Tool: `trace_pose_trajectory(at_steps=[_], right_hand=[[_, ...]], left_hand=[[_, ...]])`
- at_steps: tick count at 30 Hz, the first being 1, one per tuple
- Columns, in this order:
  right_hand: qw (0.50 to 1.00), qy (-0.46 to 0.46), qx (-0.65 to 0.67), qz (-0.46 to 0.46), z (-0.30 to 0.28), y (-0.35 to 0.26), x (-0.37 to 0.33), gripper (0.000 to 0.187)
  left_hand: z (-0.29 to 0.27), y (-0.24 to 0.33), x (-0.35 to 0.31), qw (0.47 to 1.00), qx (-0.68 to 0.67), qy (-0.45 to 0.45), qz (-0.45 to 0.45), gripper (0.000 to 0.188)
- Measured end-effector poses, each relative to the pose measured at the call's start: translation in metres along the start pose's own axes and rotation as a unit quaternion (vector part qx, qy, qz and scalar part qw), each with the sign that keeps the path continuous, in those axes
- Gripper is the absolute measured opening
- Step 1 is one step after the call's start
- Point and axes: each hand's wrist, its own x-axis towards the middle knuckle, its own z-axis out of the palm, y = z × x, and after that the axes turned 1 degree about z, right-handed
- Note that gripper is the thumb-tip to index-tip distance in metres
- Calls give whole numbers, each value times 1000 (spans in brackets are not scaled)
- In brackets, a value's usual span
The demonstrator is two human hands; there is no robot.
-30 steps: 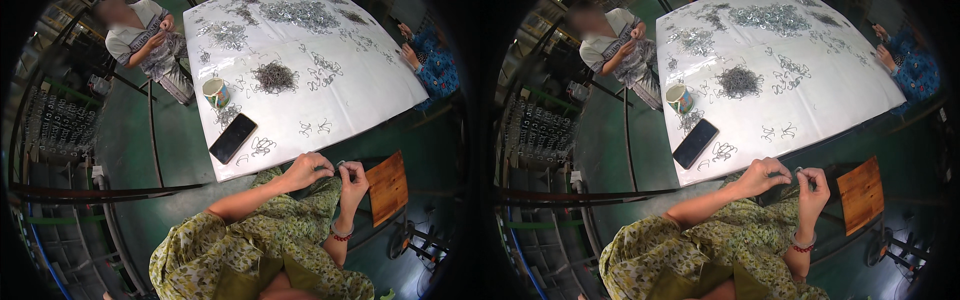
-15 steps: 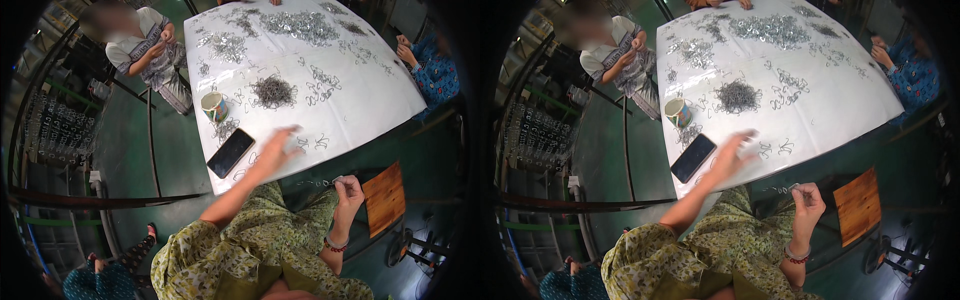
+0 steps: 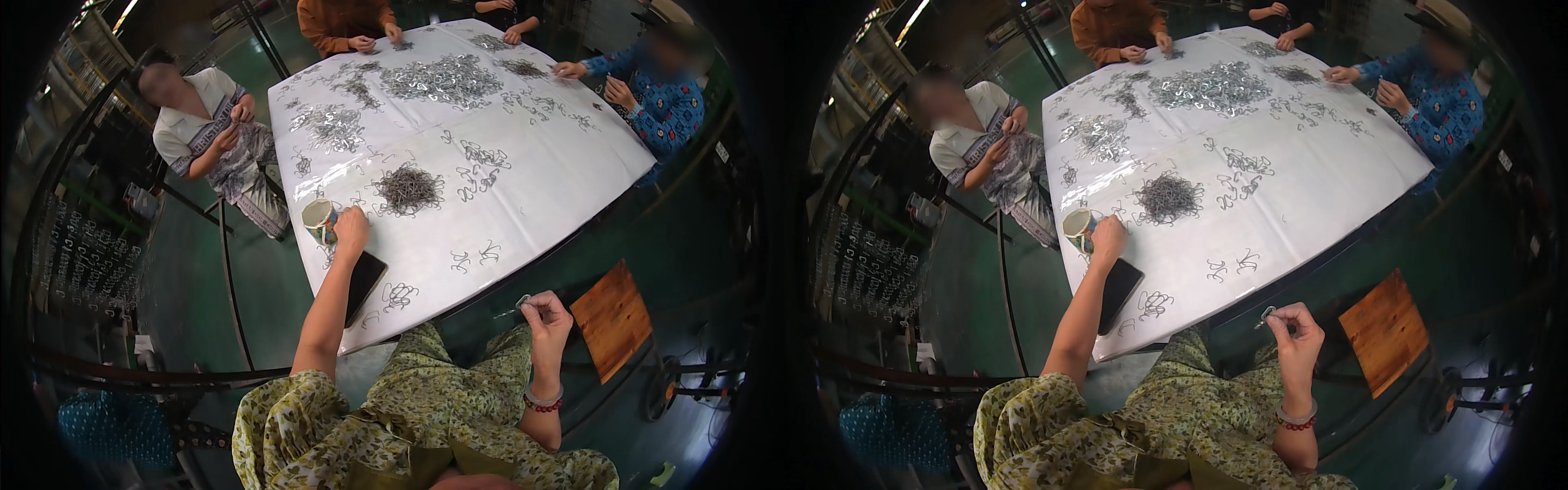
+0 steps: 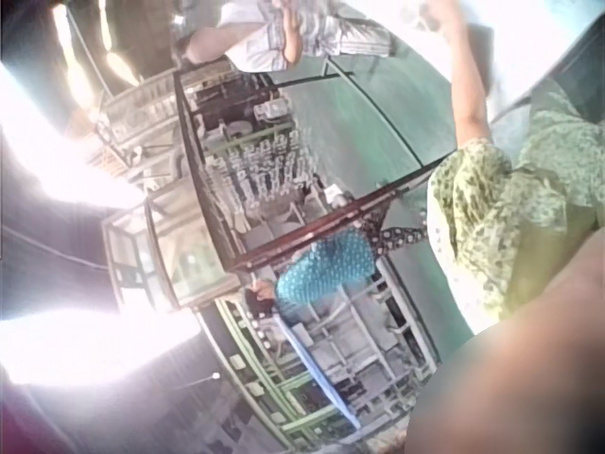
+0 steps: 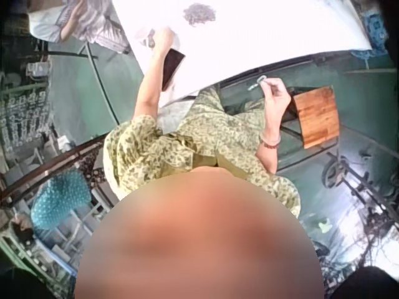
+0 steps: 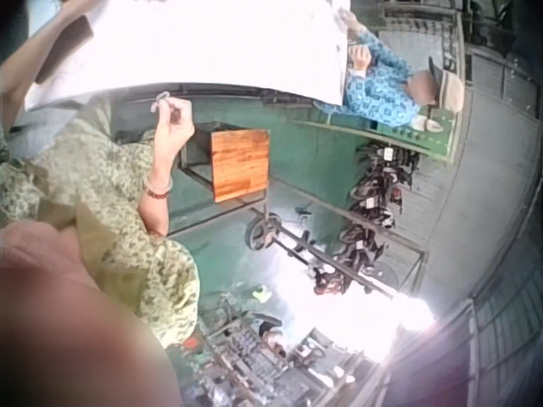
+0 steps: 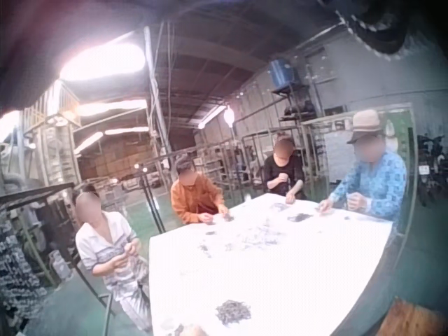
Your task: The person repeatedly picks small metal hooks from a table, links them together by hand, and hangs the resulting chains on a nearby metal frame. The person also gathers loose hooks into a pile on the table.
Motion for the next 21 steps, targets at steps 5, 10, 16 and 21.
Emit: trace_pose_trajectory(at_steps=[5,10,16,21], right_hand=[[1000,16,7,7,2,-3,-7,7],[1000,20,5,-10,-2,1,-10,7],[1000,23,-16,-5,-7,0,-11,8],[999,33,-31,-16,-5,3,-8,5]], left_hand=[[-5,5,-4,999,-35,-8,-13,20],[-4,13,4,998,-1,-64,-6,18],[11,-5,6,1000,-20,17,3,18],[-76,83,-27,951,-295,-92,22,22]])
